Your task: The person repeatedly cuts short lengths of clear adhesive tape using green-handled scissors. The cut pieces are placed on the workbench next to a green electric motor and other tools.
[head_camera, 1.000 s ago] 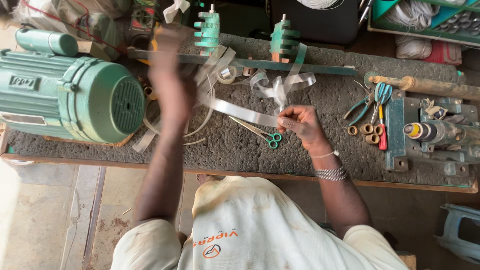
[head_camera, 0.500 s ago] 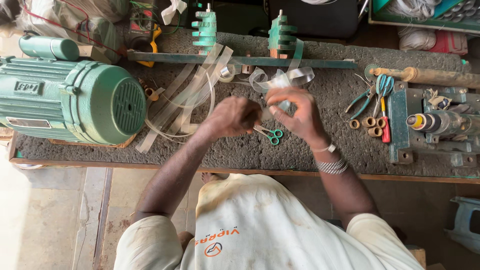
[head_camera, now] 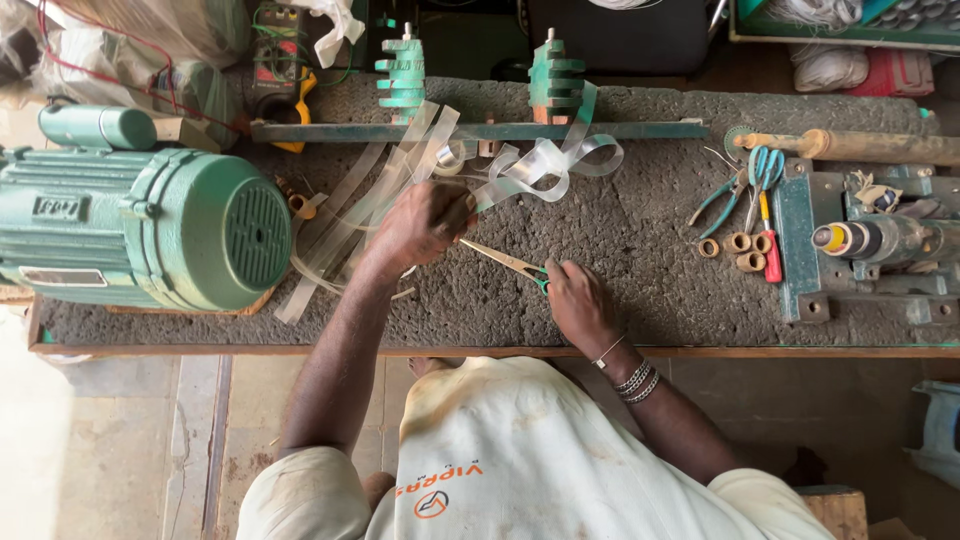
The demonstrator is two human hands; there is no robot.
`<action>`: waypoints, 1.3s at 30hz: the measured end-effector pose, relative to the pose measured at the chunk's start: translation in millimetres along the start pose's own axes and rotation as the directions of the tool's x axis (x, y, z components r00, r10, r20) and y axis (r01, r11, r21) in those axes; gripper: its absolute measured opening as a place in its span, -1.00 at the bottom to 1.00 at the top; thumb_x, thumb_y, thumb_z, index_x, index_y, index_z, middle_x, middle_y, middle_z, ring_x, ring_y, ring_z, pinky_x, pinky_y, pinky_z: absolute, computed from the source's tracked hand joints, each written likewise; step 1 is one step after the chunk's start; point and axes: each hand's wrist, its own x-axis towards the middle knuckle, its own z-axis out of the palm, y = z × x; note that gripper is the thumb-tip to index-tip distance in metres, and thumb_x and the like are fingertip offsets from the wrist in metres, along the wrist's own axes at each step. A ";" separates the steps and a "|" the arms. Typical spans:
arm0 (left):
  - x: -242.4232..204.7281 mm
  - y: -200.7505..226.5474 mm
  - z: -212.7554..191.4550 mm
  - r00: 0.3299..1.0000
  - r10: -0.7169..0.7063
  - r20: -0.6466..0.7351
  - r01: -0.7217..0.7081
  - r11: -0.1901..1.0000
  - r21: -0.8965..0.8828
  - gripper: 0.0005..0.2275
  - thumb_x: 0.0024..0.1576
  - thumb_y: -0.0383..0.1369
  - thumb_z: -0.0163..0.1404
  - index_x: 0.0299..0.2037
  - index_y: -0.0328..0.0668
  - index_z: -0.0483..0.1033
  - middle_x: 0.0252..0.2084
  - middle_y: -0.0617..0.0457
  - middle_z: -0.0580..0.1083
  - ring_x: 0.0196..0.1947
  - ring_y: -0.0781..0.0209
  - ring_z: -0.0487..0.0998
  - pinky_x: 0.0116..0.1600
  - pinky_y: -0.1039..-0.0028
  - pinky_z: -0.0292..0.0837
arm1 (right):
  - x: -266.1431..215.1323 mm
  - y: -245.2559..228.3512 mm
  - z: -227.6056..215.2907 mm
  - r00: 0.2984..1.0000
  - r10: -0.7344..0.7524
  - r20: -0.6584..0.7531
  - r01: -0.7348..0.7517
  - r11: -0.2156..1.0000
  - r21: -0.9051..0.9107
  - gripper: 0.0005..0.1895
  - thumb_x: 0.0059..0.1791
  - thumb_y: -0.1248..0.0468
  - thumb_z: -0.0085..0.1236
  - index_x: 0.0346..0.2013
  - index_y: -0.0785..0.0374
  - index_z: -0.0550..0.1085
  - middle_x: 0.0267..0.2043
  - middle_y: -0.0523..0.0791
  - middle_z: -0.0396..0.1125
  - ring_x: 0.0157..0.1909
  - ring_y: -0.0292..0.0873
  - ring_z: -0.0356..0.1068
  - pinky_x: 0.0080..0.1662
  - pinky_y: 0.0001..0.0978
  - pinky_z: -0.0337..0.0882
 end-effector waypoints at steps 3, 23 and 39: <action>-1.0 9.4 -9.2 1.000 -0.011 -0.005 0.011 1.000 -0.020 -0.66 0.27 -0.19 -0.16 -0.39 -0.23 0.58 -0.57 0.04 0.50 -0.54 0.22 0.52 -0.35 0.29 0.44 | 3.3 4.7 0.1 0.991 -0.008 0.131 0.025 0.992 -0.123 -0.81 0.05 0.31 0.11 -0.08 0.34 0.52 -0.33 -0.05 0.39 -0.34 -0.16 0.41 -0.28 -0.28 0.46; 15.9 -12.6 6.5 0.996 0.087 0.025 -0.089 0.994 0.066 -0.69 0.31 -0.27 -0.15 -0.36 -0.22 0.60 -0.53 -0.01 0.55 -0.58 0.23 0.56 -0.40 0.28 0.53 | 4.1 4.2 -28.6 0.959 -0.260 0.114 -0.155 -0.142 0.978 -0.44 -0.15 -0.07 0.46 -0.16 0.37 0.58 -0.37 -0.09 0.52 -0.39 -0.28 0.51 -0.28 -0.44 0.58; 7.4 10.4 5.3 0.989 0.149 -0.001 -0.148 0.982 0.118 -0.71 0.28 -0.32 -0.14 -0.43 -0.25 0.54 -0.54 -0.09 0.53 -0.56 0.06 0.56 -0.34 0.16 0.46 | 22.0 2.2 -33.9 0.968 -0.212 0.133 -0.160 -0.117 0.980 -0.40 -0.20 -0.08 0.51 -0.20 0.39 0.58 -0.39 -0.07 0.49 -0.41 -0.26 0.51 -0.30 -0.40 0.58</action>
